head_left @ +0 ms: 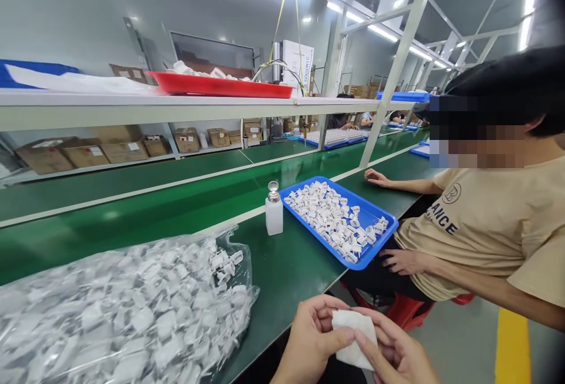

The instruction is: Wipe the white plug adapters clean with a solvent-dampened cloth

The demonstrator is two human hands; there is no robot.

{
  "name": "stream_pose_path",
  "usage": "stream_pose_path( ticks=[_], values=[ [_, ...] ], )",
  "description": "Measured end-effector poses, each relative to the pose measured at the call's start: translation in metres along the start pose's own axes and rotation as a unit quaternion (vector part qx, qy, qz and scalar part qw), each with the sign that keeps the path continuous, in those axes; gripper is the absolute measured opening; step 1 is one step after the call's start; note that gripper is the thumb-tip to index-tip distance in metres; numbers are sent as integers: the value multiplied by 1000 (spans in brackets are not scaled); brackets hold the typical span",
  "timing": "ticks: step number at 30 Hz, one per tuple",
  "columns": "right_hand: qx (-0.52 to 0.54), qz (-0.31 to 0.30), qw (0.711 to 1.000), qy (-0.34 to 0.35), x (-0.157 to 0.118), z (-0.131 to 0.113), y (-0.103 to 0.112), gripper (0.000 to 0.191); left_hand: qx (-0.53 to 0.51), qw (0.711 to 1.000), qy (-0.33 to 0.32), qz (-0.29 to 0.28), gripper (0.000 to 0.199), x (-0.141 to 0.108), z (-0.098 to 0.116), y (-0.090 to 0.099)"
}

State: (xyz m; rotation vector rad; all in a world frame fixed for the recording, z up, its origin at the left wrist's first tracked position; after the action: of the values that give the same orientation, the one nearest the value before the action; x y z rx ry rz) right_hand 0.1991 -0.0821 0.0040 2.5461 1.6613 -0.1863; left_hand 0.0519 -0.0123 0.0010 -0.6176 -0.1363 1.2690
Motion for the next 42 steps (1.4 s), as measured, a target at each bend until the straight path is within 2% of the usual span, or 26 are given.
stream_pose_path(
  ticks=[2, 5, 8, 11, 16, 18, 20, 24, 28, 33, 38, 42],
  values=[
    [7, -6, 1000, 9, 0, 10, -7, 55, -2, 998, -34, 47, 45, -7, -6, 7],
    [62, 50, 996, 28, -6, 30, -24, 58, 1, 991, -97, 95, 43, -18, -14, 20],
    [111, 79, 990, 28, -19, 45, -43, 66, 20, 984, -135, 114, 43, -31, -22, 31],
    [136, 79, 986, 48, -35, 48, -50, 65, 28, 980, -147, 128, 41, -47, -28, 36],
    [113, 111, 979, 131, -58, 48, -32, 38, 7, 982, -152, 109, 38, -76, -30, 31],
    [81, 99, 977, 172, -66, 50, -20, 31, -22, 987, -139, 82, 44, -89, -29, 26],
    [58, 61, 974, 210, -72, 50, -9, 28, -50, 992, -96, 63, 50, -100, -27, 21],
    [26, 20, 971, 235, -81, 40, 3, 25, -54, 995, -8, 80, 41, -113, -26, 18],
    [-16, 6, 969, 246, -87, 30, 7, 25, 35, 995, -54, 81, 41, -116, -26, 21],
    [-60, -27, 961, 270, -86, 36, 11, 23, 163, 976, -119, 82, 37, -121, -17, 20],
    [-69, -44, 958, 274, -86, 37, 13, 19, 179, 971, -135, 81, 32, -123, -13, 19],
    [-48, -88, 963, 250, -94, 30, 12, 24, 165, 974, -124, 91, 30, -120, -13, 22]
  ],
)
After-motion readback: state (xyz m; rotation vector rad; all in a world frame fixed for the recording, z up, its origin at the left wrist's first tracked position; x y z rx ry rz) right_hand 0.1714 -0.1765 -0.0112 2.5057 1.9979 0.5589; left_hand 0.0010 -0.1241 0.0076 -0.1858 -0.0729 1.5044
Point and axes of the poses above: each hand's wrist, its own x-axis towards the middle knuckle, its own y-axis out of the back of the hand, z = x × y, the point moved 1 cm from there along x, towards the middle knuckle, and after that the axes turned 14 degrees about z, right-handed, at the moved point
